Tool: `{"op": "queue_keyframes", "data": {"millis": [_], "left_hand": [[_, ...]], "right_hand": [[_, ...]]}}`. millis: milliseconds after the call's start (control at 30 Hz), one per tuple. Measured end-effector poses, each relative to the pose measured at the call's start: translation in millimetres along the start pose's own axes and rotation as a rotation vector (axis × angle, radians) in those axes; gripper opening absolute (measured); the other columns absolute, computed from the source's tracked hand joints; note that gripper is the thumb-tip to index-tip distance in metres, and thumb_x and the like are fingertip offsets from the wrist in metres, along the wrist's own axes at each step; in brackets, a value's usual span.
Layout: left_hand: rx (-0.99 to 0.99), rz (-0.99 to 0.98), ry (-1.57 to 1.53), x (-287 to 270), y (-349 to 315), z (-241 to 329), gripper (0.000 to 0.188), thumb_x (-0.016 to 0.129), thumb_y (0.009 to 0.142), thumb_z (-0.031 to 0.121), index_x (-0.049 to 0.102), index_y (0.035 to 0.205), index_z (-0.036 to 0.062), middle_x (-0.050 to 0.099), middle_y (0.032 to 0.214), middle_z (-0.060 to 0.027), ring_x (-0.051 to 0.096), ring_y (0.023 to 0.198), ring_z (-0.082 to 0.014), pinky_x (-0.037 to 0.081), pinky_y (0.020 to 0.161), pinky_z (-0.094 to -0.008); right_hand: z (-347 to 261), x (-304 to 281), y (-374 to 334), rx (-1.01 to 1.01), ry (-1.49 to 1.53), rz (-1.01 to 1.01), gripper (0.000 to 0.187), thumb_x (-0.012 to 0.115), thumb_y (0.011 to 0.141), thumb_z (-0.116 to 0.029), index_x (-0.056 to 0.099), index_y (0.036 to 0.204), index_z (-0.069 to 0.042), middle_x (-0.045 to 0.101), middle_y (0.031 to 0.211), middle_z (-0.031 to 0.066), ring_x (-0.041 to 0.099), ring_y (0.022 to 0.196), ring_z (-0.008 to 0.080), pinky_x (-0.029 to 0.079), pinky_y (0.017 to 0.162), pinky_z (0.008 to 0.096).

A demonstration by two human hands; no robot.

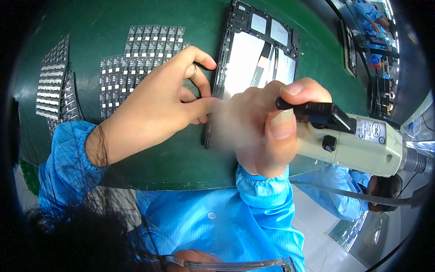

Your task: Assembling small electronic components into a tablet frame using an electric screwdriver.

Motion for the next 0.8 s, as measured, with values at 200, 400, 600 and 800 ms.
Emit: {"op": "queue_keyframes", "data": {"millis": [200,400,600,800], "left_hand": [[0.014,0.0,0.005,0,1,0,0.043,0.066,0.087,0.005,0.039,0.12,-0.0029,0.057,0.089,-0.01,0.064,0.071,-0.0148,0.05,0.061,-0.0249],[0.018,0.001,0.019,-3,-1,6,0.042,0.065,0.086,0.003,0.04,0.119,-0.003,0.057,0.089,-0.01,0.064,0.069,-0.015,0.05,0.06,-0.0252],[0.068,0.051,-0.015,-5,-12,19,0.042,0.067,0.084,0.007,0.044,0.117,-0.003,0.066,0.081,-0.0172,0.066,0.077,-0.0334,0.051,0.068,-0.0386],[0.245,0.068,0.689,27,-65,58,0.095,0.074,0.076,0.043,0.025,0.143,-0.0024,0.043,0.131,-0.026,0.045,0.119,-0.0394,0.038,0.1,-0.0443]], "right_hand": [[7,8,1,0.064,-0.005,0.009,0.01,0.054,0.096,-0.022,0.049,0.1,-0.015,0.039,0.059,0.0002,0.035,0.041,0.0102,0.035,0.037,0.0262],[10,6,-2,0.109,0.068,0.118,0.028,0.064,0.084,-0.011,0.041,0.098,-0.006,0.049,0.071,0.0062,0.052,0.06,0.0172,0.047,0.056,0.0302],[4,-5,-5,0.013,-0.119,0.015,0.029,0.066,0.088,-0.02,0.043,0.102,-0.011,0.041,0.059,0.0005,0.038,0.04,0.0135,0.036,0.039,0.0307],[3,12,-8,0.073,-0.077,0.009,0.031,0.067,0.088,-0.017,0.041,0.103,-0.007,0.046,0.061,0.0044,0.043,0.046,0.0134,0.039,0.043,0.0299]]}}
Point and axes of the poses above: each hand's wrist, its own y-axis towards the middle knuckle, its own x-axis out of the palm, z = x × y, the point moved 10 cm from there along y, towards the middle knuckle
